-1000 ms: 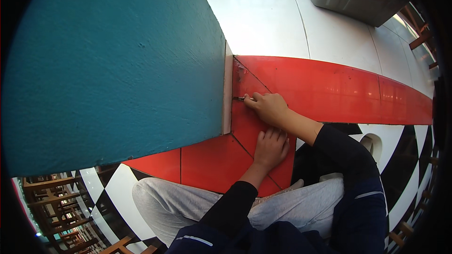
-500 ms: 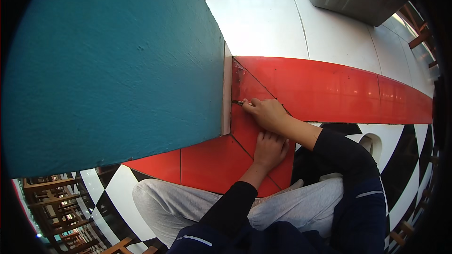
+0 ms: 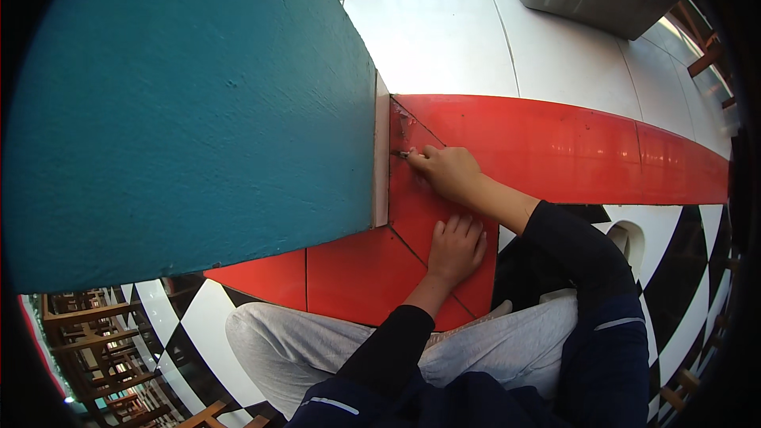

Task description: The person uses a utility knife to scrape excess grout or sealant from the joint between a red floor tile and a blue pillar, then wipes the area with a white cloth and rinses the cloth in a bucket of water.

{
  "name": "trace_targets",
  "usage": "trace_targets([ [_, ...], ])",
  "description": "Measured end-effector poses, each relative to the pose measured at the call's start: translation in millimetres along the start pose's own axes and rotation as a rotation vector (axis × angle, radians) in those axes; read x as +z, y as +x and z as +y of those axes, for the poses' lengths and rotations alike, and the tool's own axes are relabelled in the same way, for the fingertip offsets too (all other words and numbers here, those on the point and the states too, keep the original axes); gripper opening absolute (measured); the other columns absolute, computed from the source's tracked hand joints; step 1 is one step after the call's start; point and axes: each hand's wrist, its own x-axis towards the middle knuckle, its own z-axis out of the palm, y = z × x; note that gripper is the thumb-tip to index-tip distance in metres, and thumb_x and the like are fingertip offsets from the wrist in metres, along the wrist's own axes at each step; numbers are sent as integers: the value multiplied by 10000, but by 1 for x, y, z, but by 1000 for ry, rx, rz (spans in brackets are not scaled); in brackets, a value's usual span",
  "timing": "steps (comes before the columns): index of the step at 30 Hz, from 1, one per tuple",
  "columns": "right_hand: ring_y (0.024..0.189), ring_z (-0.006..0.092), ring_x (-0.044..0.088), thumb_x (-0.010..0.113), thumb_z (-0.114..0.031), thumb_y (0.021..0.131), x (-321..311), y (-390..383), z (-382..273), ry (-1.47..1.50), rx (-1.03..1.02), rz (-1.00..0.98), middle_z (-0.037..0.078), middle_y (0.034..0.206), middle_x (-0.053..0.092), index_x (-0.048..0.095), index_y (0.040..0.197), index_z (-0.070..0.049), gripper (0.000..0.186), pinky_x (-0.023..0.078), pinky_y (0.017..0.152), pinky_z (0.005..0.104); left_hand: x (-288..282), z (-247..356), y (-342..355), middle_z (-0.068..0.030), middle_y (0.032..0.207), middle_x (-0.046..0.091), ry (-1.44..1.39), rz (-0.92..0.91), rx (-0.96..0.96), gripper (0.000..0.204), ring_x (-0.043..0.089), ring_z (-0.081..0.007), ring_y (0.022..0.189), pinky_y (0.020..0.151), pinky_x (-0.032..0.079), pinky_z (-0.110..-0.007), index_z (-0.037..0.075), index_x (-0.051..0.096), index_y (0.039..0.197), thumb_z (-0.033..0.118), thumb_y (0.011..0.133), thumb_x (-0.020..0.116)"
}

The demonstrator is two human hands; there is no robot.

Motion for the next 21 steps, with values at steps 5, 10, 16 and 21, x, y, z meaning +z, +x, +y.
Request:
trace_targets([
  [5,674,274,655,457,-133,883,-7,-7,-3,31,-45,-84,107,907,608,522,1170,-144,294,521,535,413,6,-1,-3,-94,970,569,13,95,35,214,519,-246,935,740,354,-397,68,587,936,231,798,600],
  [10,657,269,654,463,-137,882,-4,-11,-12,-13,-4,-105,100,894,606,525,1158,-146,283,516,522,413,4,-1,-3,-93,984,569,8,89,37,219,521,-243,945,735,354,-396,64,588,942,229,798,599],
  [16,640,271,648,490,-135,871,-3,7,6,-2,80,5,104,860,610,531,1088,-128,221,504,492,385,3,0,-2,-91,977,567,-13,37,6,202,523,-246,954,733,356,-398,74,589,935,223,800,594],
  [21,614,269,633,531,-166,847,2,-7,-12,-31,-9,13,80,824,592,546,1084,-135,239,481,473,398,2,-1,0,-95,978,565,-22,127,36,202,523,-245,960,734,355,-394,73,588,941,220,803,592],
])
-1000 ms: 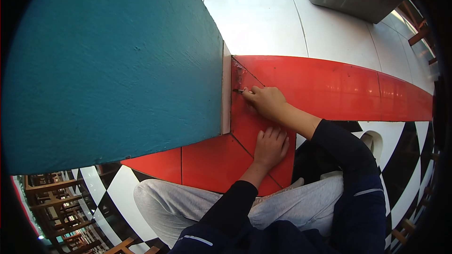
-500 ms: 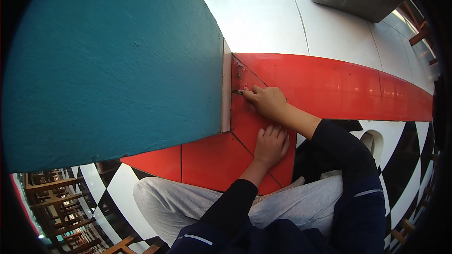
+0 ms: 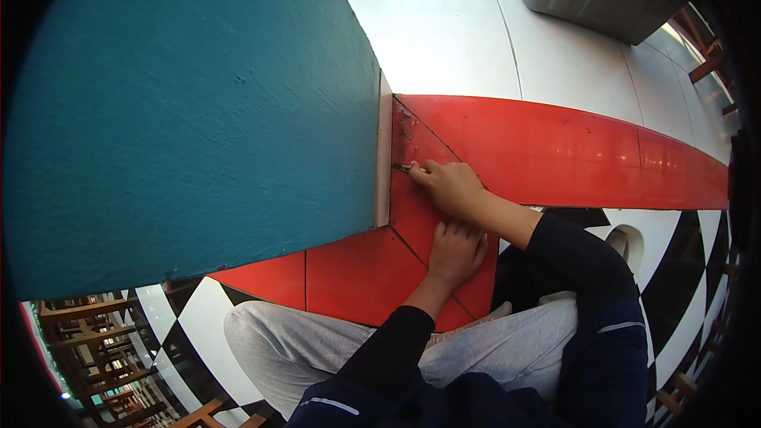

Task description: The person uses a utility knife to scrape excess grout or sealant from the joint between a red floor tile and a blue pillar, then wipes the area with a white cloth and rinses the cloth in a bucket of water.

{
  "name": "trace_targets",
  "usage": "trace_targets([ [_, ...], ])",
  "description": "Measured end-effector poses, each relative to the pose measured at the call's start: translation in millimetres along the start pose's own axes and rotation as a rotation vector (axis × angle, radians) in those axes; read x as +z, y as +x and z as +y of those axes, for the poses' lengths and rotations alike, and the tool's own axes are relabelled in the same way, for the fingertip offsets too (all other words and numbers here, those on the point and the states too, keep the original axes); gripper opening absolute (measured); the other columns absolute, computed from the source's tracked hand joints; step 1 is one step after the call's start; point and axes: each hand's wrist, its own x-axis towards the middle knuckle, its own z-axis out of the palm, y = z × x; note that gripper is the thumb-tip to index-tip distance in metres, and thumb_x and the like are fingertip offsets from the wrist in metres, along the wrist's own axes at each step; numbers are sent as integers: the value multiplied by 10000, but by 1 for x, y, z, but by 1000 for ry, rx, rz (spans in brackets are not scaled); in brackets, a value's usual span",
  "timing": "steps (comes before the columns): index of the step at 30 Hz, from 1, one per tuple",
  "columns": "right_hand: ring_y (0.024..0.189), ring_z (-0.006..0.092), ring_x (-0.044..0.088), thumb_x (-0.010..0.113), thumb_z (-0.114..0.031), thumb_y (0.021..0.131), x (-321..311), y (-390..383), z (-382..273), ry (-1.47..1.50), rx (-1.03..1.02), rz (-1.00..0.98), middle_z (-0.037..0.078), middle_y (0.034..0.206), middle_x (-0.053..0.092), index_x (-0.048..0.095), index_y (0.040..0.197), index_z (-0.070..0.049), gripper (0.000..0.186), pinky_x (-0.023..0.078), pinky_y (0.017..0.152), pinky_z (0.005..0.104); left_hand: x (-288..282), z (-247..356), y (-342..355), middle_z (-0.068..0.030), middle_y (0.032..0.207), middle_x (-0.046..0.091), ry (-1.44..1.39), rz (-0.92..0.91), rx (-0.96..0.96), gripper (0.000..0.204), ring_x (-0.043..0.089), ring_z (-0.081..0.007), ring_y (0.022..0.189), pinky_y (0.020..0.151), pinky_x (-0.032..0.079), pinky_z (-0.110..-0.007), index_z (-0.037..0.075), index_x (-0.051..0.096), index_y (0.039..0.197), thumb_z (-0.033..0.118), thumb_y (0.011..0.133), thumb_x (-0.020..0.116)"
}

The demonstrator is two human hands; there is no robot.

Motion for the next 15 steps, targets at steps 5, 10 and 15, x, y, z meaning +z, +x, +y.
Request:
trace_targets([
  [5,627,254,639,494,-118,854,-3,10,9,15,21,-30,76,833,611,535,1137,-143,287,493,479,381,1,0,0,-101,979,565,13,-76,-38,206,522,-253,978,744,357,-399,72,590,947,218,802,592],
  [10,615,251,637,499,-119,845,2,-5,2,10,-39,5,81,835,610,541,1128,-153,289,488,472,376,1,0,-3,-97,960,564,2,-8,7,205,516,-249,930,740,355,-392,70,589,941,220,802,594],
  [15,573,269,616,523,-189,863,8,2,13,54,-15,94,75,762,578,547,1034,-126,183,465,447,404,2,3,-3,-85,886,543,25,-26,10,167,505,-242,858,712,347,-388,79,574,889,217,798,598],
])
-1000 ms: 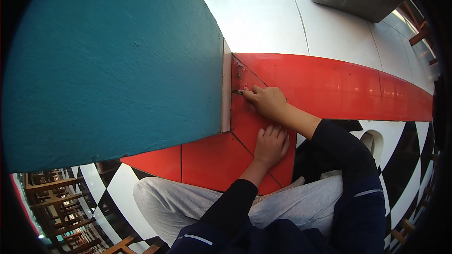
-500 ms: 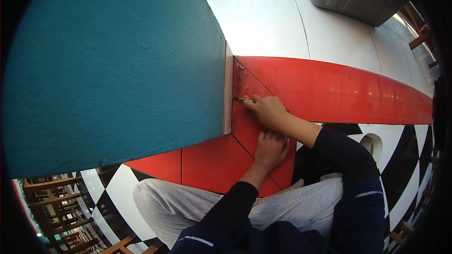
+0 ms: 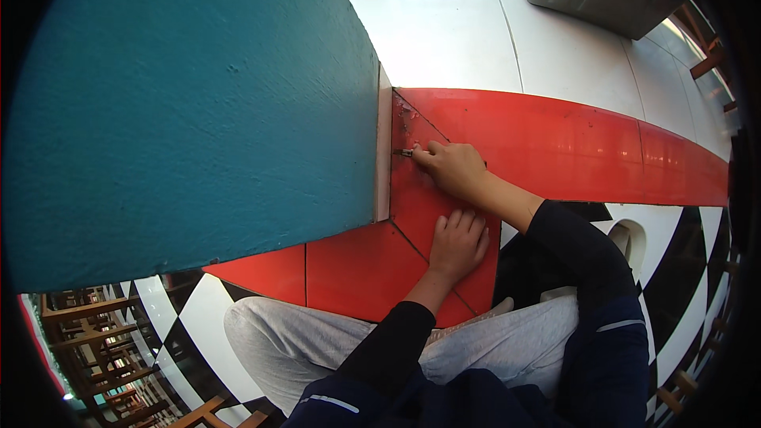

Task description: The person uses a utility knife to scrape excess grout or sealant from the joint between a red floor tile and a blue pillar, then wipes the area with a white cloth and rinses the cloth in a bucket of water.

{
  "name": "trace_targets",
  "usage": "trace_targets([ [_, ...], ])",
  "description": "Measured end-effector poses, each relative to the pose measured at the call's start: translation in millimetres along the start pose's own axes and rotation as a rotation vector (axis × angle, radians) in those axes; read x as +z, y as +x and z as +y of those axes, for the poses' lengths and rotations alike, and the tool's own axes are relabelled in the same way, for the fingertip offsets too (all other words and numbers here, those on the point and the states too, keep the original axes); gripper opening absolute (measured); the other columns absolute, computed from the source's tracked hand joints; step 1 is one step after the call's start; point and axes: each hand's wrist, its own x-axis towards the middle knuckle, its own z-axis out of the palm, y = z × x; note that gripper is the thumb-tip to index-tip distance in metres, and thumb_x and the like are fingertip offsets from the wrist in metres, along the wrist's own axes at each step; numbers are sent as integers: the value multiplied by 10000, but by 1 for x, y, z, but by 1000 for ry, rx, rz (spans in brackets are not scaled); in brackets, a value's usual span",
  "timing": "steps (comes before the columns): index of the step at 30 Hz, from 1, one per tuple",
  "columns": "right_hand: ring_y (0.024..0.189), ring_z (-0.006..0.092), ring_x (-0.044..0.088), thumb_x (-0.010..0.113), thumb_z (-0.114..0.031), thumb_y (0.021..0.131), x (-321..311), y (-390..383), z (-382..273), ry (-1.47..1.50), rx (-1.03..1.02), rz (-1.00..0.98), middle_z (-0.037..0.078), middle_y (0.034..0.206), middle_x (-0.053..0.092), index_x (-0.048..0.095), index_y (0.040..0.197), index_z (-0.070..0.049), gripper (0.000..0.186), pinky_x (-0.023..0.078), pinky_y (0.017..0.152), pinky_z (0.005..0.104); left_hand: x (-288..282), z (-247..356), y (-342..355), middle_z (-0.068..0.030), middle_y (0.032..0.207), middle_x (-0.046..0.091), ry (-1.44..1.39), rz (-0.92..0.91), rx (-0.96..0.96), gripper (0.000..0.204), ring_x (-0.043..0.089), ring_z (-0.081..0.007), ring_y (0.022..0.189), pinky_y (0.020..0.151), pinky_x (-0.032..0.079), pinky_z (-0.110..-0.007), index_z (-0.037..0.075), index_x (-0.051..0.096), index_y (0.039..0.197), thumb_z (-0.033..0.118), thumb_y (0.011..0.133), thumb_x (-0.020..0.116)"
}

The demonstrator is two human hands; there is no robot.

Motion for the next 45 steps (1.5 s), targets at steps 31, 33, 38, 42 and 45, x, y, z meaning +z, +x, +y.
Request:
trace_targets([
  [31,654,295,616,566,-215,857,-16,39,24,-6,85,15,73,774,573,562,942,-121,127,477,528,434,-5,-1,5,-74,830,508,-15,-5,-13,130,502,-240,826,695,346,-387,95,541,809,210,794,600],
  [33,690,288,610,563,-212,860,-18,47,31,-6,136,40,69,793,568,567,953,-119,131,479,551,433,-5,1,5,-75,825,504,-20,-9,-12,130,502,-240,825,694,345,-387,97,536,804,210,795,599],
  [38,772,269,562,553,-175,854,-5,47,19,87,154,92,69,847,537,595,925,-115,102,471,591,432,-7,-1,5,-74,823,501,-5,14,-6,131,502,-239,815,688,345,-386,96,533,804,209,798,598],
  [42,740,291,565,552,-152,836,-11,49,17,60,140,85,74,821,539,600,890,-102,88,470,600,434,-6,-1,1,-74,830,507,-11,11,-11,135,504,-238,819,686,346,-386,96,528,795,210,798,599],
  [45,733,299,566,552,-148,831,-3,54,26,35,223,210,83,818,541,594,881,-100,81,470,605,442,-4,7,6,-74,842,518,-21,9,9,125,506,-237,823,688,349,-387,92,549,823,205,800,596],
])
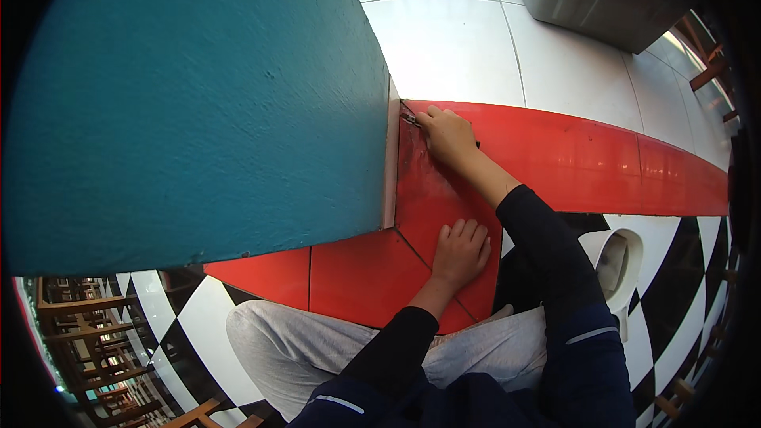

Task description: The person uses a utility knife to scrape excess grout or sealant from the joint between a red floor tile and a blue pillar, then wipes the area with a white cloth and rinses the cloth in a bucket of water.

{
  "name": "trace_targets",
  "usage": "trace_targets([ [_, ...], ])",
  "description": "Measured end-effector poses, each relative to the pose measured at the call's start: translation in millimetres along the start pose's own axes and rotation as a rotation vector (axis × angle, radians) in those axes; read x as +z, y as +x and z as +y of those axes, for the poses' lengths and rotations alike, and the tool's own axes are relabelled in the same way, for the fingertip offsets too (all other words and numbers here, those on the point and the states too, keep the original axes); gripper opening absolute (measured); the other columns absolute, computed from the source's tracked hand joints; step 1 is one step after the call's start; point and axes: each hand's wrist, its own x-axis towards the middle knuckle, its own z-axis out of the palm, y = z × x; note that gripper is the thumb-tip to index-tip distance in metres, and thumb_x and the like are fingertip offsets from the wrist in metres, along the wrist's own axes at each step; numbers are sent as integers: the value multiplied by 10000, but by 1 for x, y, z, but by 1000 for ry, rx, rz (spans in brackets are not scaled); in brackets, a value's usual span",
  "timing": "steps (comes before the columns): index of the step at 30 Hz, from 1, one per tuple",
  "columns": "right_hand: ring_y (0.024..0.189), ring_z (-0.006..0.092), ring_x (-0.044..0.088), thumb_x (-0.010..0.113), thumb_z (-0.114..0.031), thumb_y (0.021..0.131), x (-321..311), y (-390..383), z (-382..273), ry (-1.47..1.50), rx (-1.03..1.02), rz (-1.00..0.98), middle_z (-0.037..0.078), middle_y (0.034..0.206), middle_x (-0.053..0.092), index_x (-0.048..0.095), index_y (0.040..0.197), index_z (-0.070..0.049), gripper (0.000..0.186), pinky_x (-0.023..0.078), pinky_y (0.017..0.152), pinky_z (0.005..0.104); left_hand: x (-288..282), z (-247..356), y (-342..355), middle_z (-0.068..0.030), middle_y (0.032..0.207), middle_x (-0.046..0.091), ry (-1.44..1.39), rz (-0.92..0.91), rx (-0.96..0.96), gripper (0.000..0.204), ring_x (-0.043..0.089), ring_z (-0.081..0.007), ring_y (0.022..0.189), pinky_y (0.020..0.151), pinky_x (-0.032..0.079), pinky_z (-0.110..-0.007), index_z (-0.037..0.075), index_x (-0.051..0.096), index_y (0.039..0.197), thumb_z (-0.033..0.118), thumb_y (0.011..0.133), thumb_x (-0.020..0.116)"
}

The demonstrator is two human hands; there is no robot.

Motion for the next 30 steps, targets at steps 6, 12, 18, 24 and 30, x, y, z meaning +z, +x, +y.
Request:
trace_targets([
  [6,789,288,600,519,-116,826,-9,-40,-33,20,15,-196,70,884,579,610,963,-142,167,508,662,432,-1,-8,-8,-79,930,554,9,58,5,199,524,-239,914,739,369,-392,72,578,926,219,794,594],
  [12,830,287,615,538,-132,833,-42,-76,-63,-1,0,-205,68,917,590,604,980,-170,166,510,677,430,-20,-21,-11,-133,900,590,-474,128,40,204,563,-312,890,744,433,-431,39,577,956,164,797,602],
  [18,845,322,620,580,-171,813,-89,-103,-52,86,186,-133,93,942,610,605,1022,-165,211,501,703,444,-76,-13,-87,-142,825,588,-392,95,-2,126,565,-329,782,693,446,-420,15,584,883,132,838,579],
  [24,870,359,603,584,-155,795,-91,-132,-79,85,184,-146,134,958,609,615,1025,-134,233,486,714,461,-115,-7,-138,-129,762,570,-511,175,-190,130,566,-271,700,644,453,-356,19,580,871,148,867,572],
  [30,864,361,604,585,-129,776,-116,-143,-112,24,67,-49,137,943,604,607,1037,-124,262,494,719,459,-96,-24,-148,-124,730,568,-704,248,-407,190,552,-184,650,625,447,-314,-5,559,881,184,888,564],
])
